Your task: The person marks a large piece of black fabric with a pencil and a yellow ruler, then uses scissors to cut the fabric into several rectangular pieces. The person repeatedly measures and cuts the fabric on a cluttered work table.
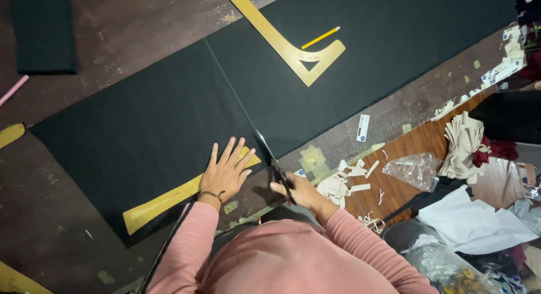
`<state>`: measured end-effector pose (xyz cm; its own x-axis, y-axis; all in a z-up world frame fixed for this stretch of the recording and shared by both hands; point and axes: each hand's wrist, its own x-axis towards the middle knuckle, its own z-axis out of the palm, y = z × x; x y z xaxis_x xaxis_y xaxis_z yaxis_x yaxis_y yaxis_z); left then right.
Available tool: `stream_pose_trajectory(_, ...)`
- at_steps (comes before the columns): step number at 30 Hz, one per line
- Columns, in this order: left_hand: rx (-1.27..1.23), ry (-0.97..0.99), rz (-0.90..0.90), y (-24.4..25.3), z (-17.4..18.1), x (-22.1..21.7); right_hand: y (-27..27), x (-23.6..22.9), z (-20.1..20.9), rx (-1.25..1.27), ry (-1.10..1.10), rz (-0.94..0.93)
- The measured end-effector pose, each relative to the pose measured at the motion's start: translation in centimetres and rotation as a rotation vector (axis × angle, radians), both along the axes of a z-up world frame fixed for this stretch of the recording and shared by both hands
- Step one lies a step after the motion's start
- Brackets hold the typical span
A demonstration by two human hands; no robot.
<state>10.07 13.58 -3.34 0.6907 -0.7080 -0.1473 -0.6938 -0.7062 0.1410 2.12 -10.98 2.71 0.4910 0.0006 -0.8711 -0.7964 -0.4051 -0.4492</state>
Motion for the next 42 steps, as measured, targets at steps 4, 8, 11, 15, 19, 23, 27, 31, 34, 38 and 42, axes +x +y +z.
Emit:
stream_pose_trajectory(4, 0.008, 0.0, -0.005, -0.2, 0.1, 0.2, 0.1, 0.5, -0.9, -0.006, -0.027, -0.001)
stream_pose_trajectory(8, 0.04, 0.003, 0.0, -0.1, 0.2, 0.2, 0.2, 0.4, -0.9, -0.001, -0.03, -0.075)
stream_pose_trajectory(11, 0.049, 0.017, 0.001, -0.3, 0.1, 0.4, 0.8, 2.7, 0.8, 0.006, -0.016, -0.055)
stream_pose_trajectory(15, 0.071, 0.04, -0.002, -0.3, 0.4, 0.4, 1.2, 4.5, 1.0, 0.019, -0.008, -0.001)
stream_pose_trajectory(19, 0.053, 0.048, -0.003, -0.2, 0.2, 0.4, 1.2, 4.2, 0.9, 0.025, -0.007, -0.083)
stream_pose_trajectory(23, 0.025, 0.047, 0.008, -0.1, -0.4, 0.4, 1.1, 6.3, 1.4, 0.039, 0.002, -0.036)
stream_pose_trajectory(27, 0.009, 0.07, 0.006, -0.1, -0.1, 0.4, 1.9, 8.0, 2.5, 0.008, 0.004, -0.017)
stream_pose_trajectory(31, -0.005, 0.071, 0.005, -0.1, -0.3, 0.3, 1.7, 8.1, 2.2, 0.004, -0.004, -0.023)
stream_pose_trajectory(34, 0.006, 0.062, 0.003, -0.2, -0.2, 0.6, 1.6, 9.4, 1.6, 0.012, -0.021, -0.006)
stream_pose_trajectory(38, 0.006, 0.097, -0.007, -0.2, 0.4, 0.6, 2.3, 10.7, 1.7, 0.014, -0.045, 0.02)
stream_pose_trajectory(42, -0.017, 0.094, -0.018, 0.0, -0.2, 0.6, 2.6, 11.1, 3.1, 0.016, -0.017, -0.018)
